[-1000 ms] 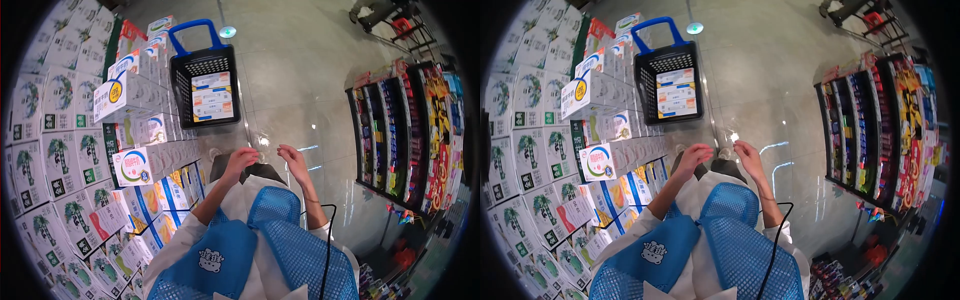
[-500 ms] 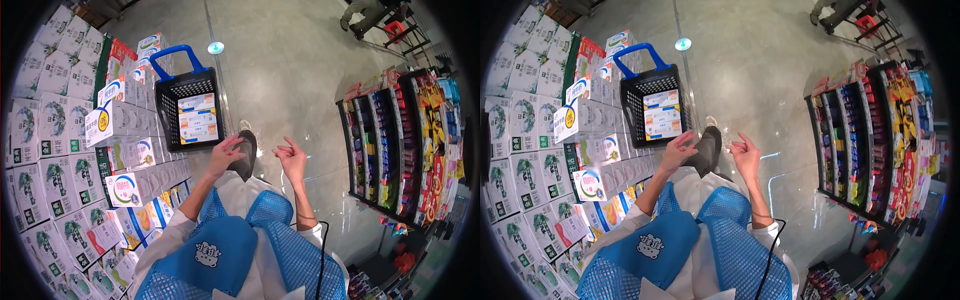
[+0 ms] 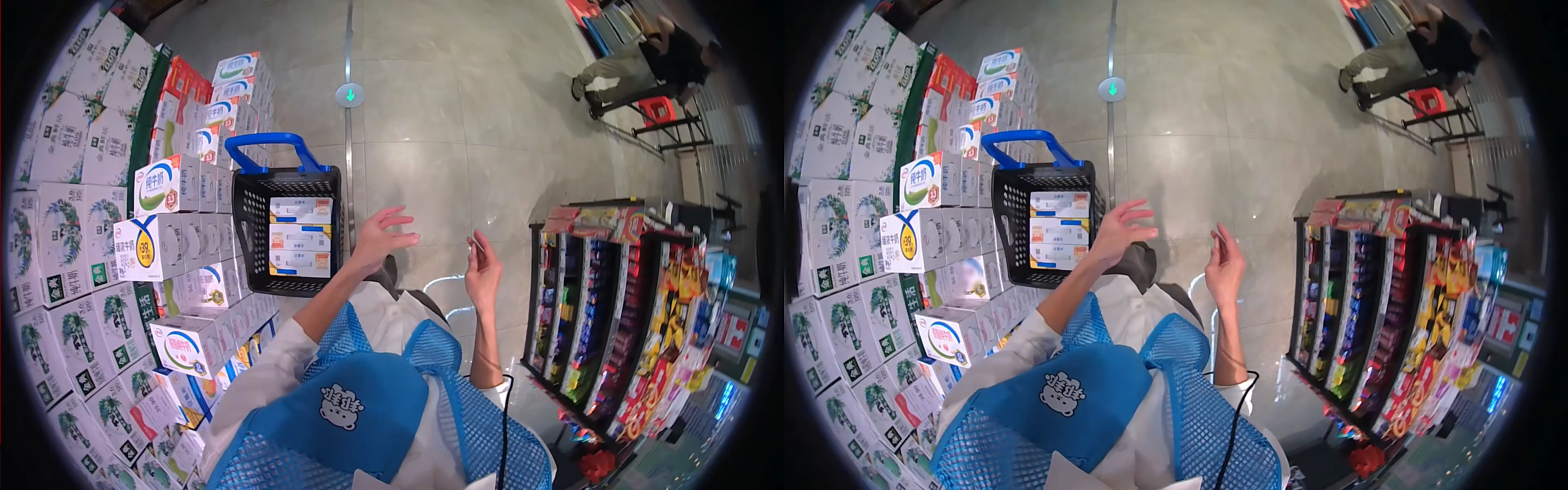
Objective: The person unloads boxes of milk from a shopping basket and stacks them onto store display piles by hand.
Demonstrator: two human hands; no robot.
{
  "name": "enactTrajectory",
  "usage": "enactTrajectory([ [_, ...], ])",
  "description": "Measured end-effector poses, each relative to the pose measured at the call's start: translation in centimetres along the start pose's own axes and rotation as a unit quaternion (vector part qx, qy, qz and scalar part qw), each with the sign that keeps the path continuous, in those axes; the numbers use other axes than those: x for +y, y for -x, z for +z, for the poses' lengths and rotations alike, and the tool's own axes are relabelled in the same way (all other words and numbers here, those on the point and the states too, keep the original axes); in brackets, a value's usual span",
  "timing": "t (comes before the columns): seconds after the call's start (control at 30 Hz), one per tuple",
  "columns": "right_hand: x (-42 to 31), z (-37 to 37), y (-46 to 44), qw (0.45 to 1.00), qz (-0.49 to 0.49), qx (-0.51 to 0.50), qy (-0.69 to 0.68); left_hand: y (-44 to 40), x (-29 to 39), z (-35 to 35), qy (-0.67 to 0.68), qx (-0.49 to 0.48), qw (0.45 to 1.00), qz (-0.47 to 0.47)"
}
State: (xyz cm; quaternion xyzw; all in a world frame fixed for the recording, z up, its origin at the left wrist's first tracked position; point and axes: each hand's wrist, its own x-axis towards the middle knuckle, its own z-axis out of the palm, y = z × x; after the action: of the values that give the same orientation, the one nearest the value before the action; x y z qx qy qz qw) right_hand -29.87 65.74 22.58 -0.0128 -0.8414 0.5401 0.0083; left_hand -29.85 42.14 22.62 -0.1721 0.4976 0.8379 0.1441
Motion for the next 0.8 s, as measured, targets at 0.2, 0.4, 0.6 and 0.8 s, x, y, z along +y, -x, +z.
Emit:
enactTrajectory([
  [0.2,-7.0,2.1,-7.5,0.962,0.254,-0.062,-0.081,-7.2,3.7,0.1,-0.059,0.016,0.998,-0.024],
  [0.4,-9.1,7.1,-13.4,0.982,-0.12,-0.116,0.086,-11.3,4.9,4.9,0.192,-0.039,0.979,-0.05],
  [0.6,-6.7,10.4,-24.4,0.919,-0.24,-0.221,0.221,-15.0,11.2,2.4,0.412,-0.099,0.905,-0.03],
  [0.8,-4.8,10.8,-34.6,0.926,-0.132,-0.309,0.173,-18.0,13.7,-3.7,0.14,0.188,0.967,0.102],
])
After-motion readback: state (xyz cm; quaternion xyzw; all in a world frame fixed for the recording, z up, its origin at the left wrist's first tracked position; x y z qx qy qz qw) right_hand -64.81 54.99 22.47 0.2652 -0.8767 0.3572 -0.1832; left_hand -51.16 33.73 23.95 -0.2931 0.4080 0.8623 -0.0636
